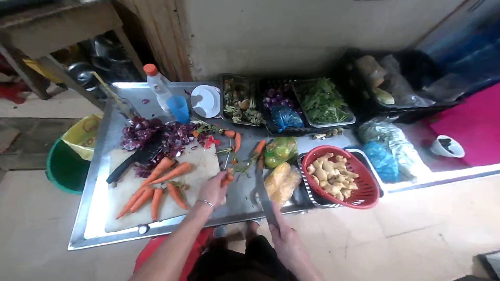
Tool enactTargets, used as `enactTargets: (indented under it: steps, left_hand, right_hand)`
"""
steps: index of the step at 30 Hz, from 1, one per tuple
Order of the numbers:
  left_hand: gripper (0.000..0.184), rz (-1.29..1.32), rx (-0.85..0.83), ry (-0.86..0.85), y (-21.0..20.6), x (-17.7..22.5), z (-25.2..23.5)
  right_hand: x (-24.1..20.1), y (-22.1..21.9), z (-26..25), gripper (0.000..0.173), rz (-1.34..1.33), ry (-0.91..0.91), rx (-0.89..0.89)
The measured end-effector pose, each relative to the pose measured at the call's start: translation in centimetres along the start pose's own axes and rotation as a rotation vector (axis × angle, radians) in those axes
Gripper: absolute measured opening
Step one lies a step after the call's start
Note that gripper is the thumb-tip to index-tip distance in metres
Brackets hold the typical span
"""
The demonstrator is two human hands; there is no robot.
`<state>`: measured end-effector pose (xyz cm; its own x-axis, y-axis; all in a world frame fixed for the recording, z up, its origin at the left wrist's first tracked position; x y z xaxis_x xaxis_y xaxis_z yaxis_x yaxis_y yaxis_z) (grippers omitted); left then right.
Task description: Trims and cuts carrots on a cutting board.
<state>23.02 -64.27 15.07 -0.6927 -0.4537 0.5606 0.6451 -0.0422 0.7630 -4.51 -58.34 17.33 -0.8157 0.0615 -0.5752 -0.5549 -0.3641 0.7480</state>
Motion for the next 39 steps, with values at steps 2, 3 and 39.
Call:
enactTargets:
  steps: [2,3,39]
  left_hand:
    - [0.044,-0.121,0.091,0.023,1.3,-4.0,1.1]
    - [0.039,-0.164,0.129,0.032,1.5,-5.8,1.4]
    - [0.029,-0.089,0.239,-0.003,0.7,-8.4,1.8]
  right_hand:
    - [-2.3,-1.1,-0.7,0.065,0.137,0.041,-0.101]
    - [-3.6,-2.0,-1.0,0.065,0.213,0.065,-0.16]
    - [-13.5,-7.7,-3.3,0.079,0.686,0.184,-0.372]
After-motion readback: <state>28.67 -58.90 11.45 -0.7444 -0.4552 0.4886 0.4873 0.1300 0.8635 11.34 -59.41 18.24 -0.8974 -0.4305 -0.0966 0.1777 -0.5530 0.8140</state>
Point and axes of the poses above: each hand's wrist, its own z-axis away from the middle knuckle, its own y-axis out of the back of the hand, x = y × z, the point moved 8 cm from there along -z, towards the middle knuckle, and after that the axes turned 10 degrees about x, right-handed, at the moved point
